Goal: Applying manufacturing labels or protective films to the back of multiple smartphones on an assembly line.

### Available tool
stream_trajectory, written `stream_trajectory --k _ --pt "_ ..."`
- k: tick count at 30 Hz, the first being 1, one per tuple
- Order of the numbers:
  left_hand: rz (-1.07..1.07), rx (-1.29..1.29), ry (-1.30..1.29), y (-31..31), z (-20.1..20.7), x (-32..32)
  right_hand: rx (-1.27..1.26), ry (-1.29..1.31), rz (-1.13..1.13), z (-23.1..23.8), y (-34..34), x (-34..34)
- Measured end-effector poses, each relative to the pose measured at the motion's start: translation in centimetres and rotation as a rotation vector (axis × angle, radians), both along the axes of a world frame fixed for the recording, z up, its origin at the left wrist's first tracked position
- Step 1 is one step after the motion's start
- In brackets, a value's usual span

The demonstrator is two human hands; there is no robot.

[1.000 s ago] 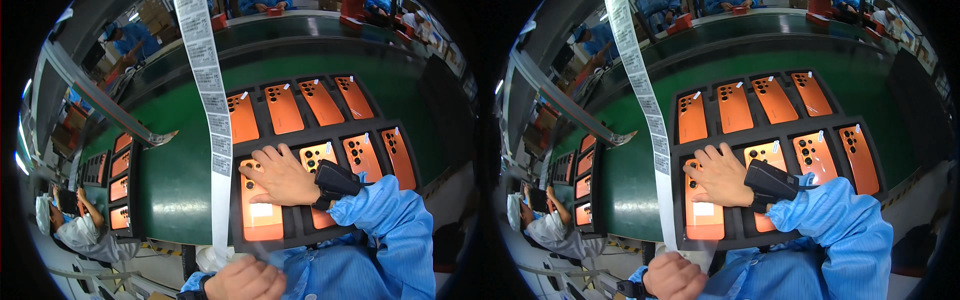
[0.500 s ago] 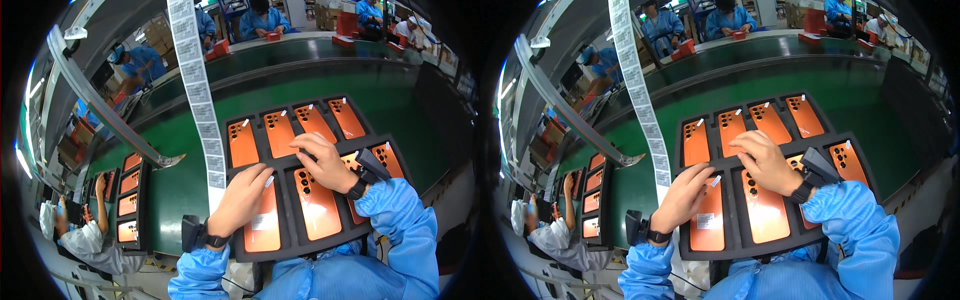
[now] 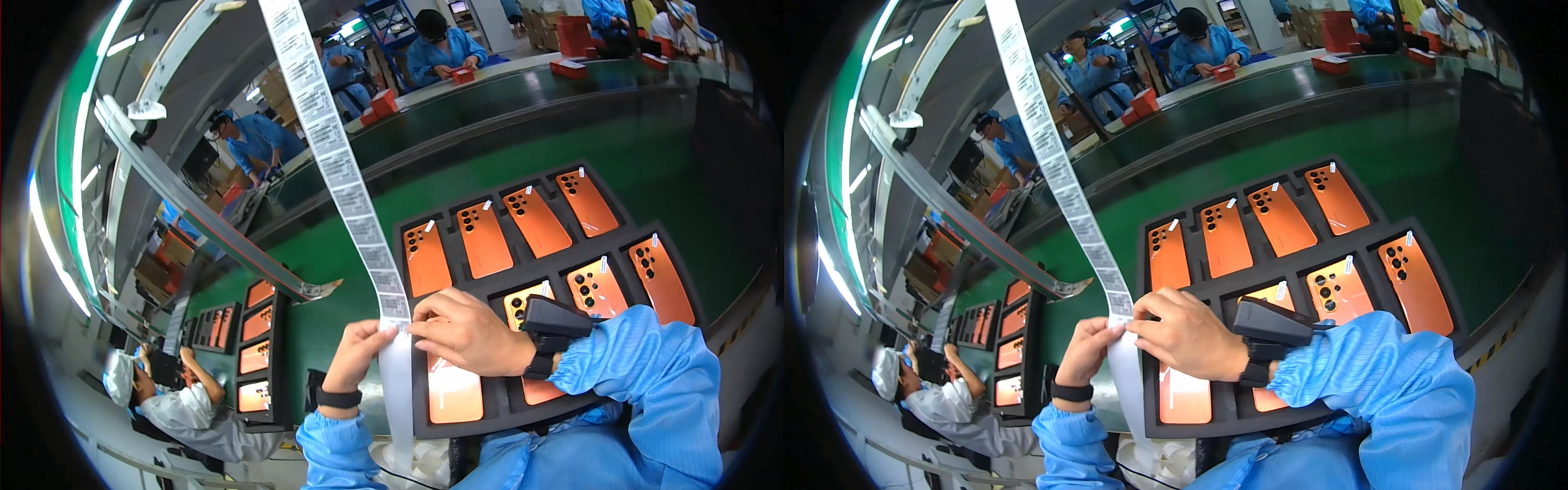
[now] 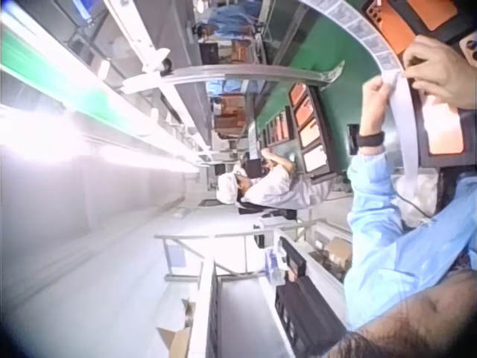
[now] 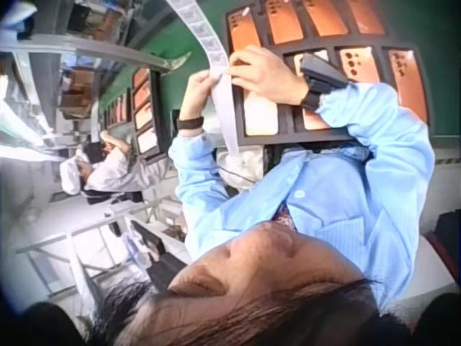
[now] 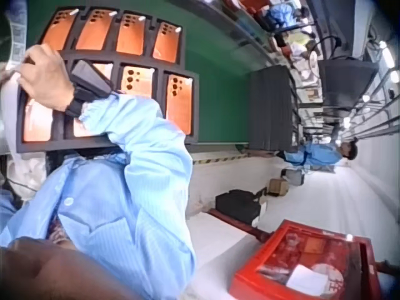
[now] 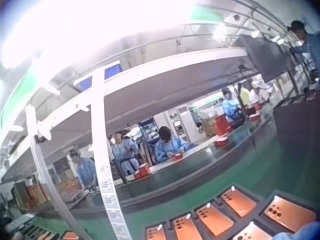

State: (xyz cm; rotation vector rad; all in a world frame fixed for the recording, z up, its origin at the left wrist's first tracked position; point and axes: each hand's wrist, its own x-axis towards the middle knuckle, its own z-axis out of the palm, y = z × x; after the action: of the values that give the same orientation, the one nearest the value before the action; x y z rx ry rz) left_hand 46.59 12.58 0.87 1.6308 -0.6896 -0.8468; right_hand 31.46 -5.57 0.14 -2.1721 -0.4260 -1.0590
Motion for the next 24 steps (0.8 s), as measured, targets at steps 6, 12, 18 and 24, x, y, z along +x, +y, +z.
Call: stream_trajectory --k 6,12,18,24 --pt "-0.043 -0.083 -0.049 2.6 3.0 -4.7 0.104 0.003 0.025 0.4 2.2 0.4" --pt "-0.081 -0.362 0.15 3.8 3.2 -6.5 0.129 -0.104 0.11 0.5 3.6 0.0" --pt "0.29 -0.317 0.099 4.2 1.8 -8.4 -0.097 -0.324 0.024 0.8 4.1 -0.2" --pt "0.362 -0.377 0.29 5.0 1.3 -8.0 -0.147 -0.475 0.074 0.2 4.6 -0.4"
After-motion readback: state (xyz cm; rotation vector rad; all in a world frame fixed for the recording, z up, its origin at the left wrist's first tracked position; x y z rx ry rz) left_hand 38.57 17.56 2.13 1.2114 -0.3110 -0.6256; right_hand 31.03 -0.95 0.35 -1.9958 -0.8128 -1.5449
